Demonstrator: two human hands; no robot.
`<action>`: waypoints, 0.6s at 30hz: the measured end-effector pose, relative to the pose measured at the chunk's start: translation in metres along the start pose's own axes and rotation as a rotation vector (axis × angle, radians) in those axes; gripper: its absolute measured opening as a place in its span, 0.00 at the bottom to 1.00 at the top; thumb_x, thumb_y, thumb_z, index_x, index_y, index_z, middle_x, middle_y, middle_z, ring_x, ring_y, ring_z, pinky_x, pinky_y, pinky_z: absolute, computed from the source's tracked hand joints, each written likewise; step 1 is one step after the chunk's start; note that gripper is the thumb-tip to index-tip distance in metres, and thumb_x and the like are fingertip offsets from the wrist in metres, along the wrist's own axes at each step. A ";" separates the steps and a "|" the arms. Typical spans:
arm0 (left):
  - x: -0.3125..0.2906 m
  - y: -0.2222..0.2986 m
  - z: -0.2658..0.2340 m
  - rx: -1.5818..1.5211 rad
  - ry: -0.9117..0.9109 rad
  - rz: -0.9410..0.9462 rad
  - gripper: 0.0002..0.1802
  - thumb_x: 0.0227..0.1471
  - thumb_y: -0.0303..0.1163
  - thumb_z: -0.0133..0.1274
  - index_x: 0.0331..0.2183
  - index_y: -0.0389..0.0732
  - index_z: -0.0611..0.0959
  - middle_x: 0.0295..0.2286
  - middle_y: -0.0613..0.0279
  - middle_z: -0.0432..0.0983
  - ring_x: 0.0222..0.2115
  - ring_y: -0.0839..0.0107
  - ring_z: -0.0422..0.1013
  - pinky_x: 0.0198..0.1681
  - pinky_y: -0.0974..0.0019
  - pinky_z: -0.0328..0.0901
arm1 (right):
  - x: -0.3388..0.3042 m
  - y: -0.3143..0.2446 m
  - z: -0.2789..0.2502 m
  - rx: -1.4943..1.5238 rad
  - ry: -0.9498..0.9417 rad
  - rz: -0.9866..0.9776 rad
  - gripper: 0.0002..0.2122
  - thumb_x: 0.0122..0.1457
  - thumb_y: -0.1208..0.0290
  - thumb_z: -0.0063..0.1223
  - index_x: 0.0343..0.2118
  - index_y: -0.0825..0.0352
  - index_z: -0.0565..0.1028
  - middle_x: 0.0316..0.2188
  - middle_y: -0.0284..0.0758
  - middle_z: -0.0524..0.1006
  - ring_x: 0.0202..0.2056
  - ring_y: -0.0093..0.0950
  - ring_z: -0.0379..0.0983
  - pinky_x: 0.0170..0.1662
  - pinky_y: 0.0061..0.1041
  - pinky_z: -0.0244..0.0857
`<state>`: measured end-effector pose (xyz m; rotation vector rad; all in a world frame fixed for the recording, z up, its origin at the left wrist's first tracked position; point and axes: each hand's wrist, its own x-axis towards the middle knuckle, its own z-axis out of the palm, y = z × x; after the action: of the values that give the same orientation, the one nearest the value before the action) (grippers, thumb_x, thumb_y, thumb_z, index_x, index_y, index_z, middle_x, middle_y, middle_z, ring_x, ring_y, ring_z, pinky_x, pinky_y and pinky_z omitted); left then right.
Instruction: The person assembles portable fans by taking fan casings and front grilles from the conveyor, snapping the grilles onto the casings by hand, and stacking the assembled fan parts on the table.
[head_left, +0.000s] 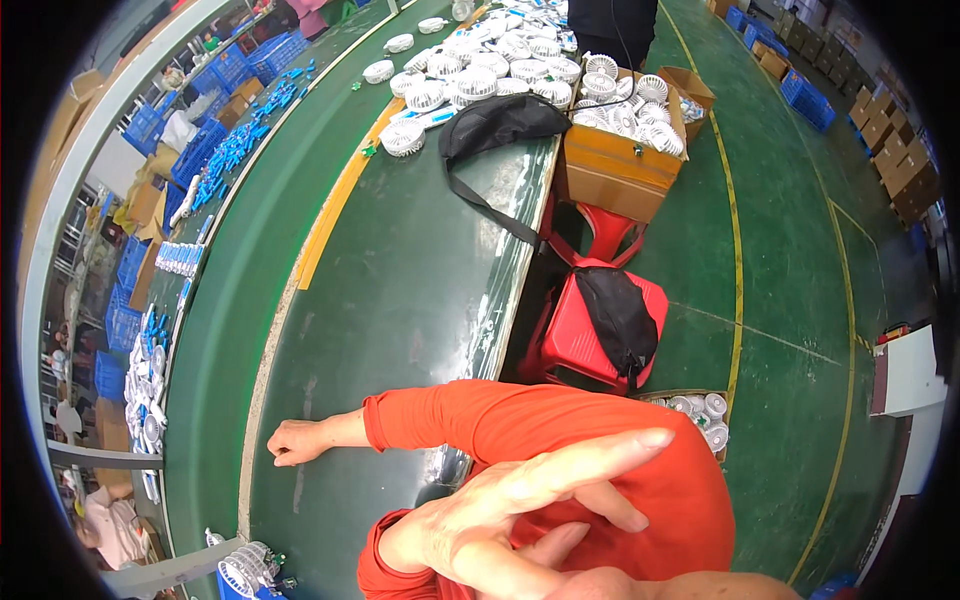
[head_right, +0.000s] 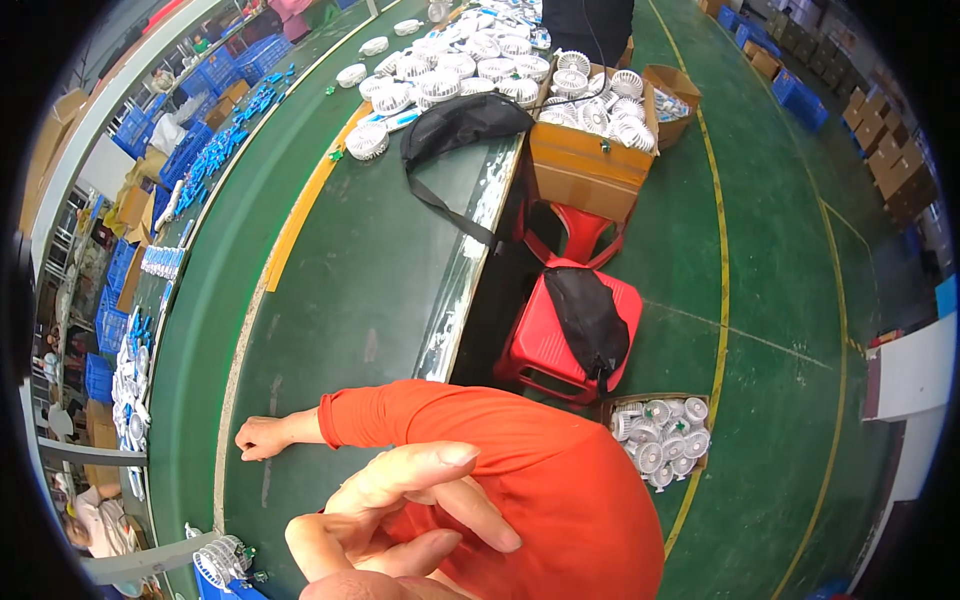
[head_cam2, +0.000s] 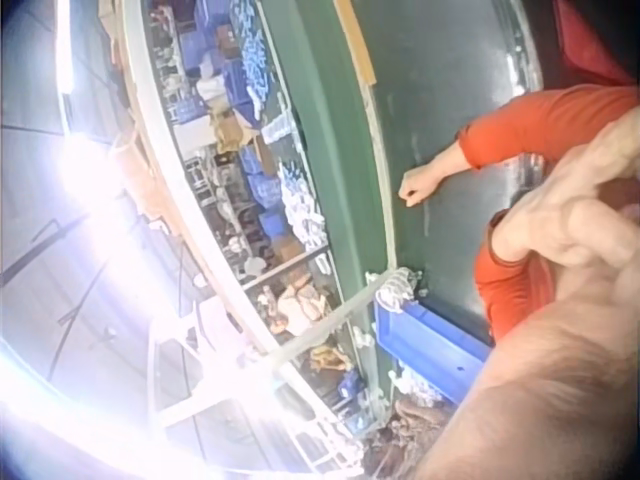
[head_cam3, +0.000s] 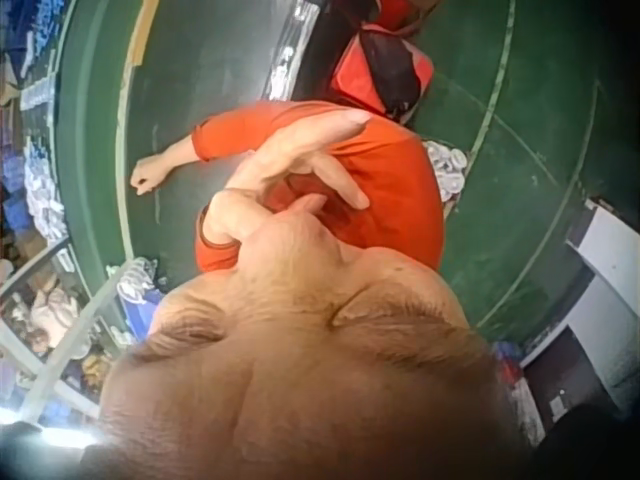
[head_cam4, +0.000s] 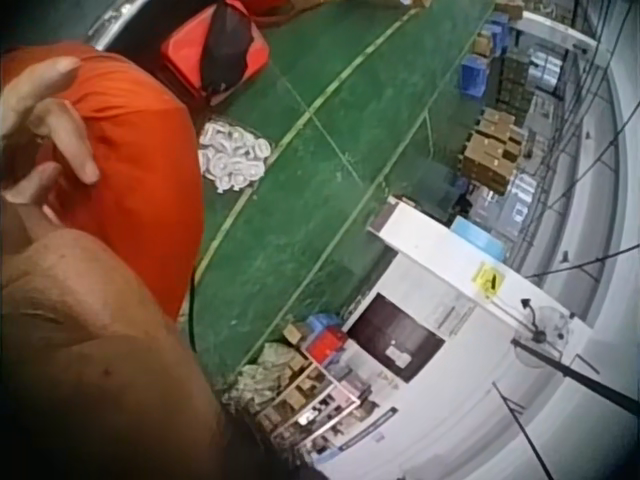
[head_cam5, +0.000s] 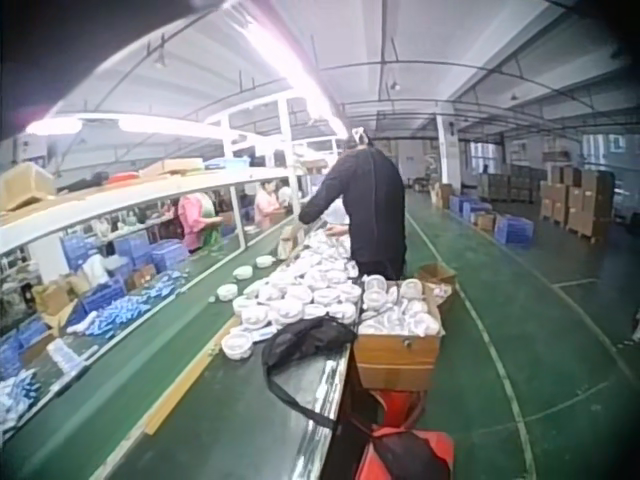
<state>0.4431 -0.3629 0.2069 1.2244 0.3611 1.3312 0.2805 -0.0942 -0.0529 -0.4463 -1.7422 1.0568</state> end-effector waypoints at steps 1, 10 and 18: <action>0.002 -0.004 -0.014 -0.027 -0.206 -0.089 0.11 0.52 0.27 0.41 0.25 0.26 0.69 0.31 0.34 0.76 0.12 0.60 0.72 0.17 0.65 0.67 | -0.003 0.002 -0.001 -0.017 0.013 0.000 0.13 0.51 0.69 0.54 0.15 0.68 0.66 0.14 0.35 0.72 0.18 0.32 0.69 0.22 0.33 0.59; 0.001 0.002 -0.045 -0.106 -0.572 -0.369 0.26 0.35 0.16 0.42 0.42 0.23 0.74 0.32 0.32 0.75 0.17 0.58 0.74 0.21 0.65 0.67 | -0.010 -0.005 0.001 -0.064 0.022 -0.032 0.12 0.51 0.68 0.54 0.16 0.67 0.68 0.15 0.36 0.72 0.19 0.34 0.70 0.24 0.34 0.61; -0.025 -0.006 -0.014 -0.301 0.087 0.131 0.17 0.36 0.13 0.39 0.34 0.21 0.73 0.36 0.27 0.72 0.19 0.52 0.75 0.20 0.67 0.70 | -0.011 0.001 -0.004 -0.102 0.023 -0.031 0.12 0.51 0.68 0.55 0.17 0.67 0.68 0.14 0.36 0.72 0.18 0.33 0.70 0.23 0.33 0.60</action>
<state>0.4285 -0.3766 0.1861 0.9533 0.1354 1.4942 0.2889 -0.0994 -0.0600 -0.4921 -1.7827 0.9408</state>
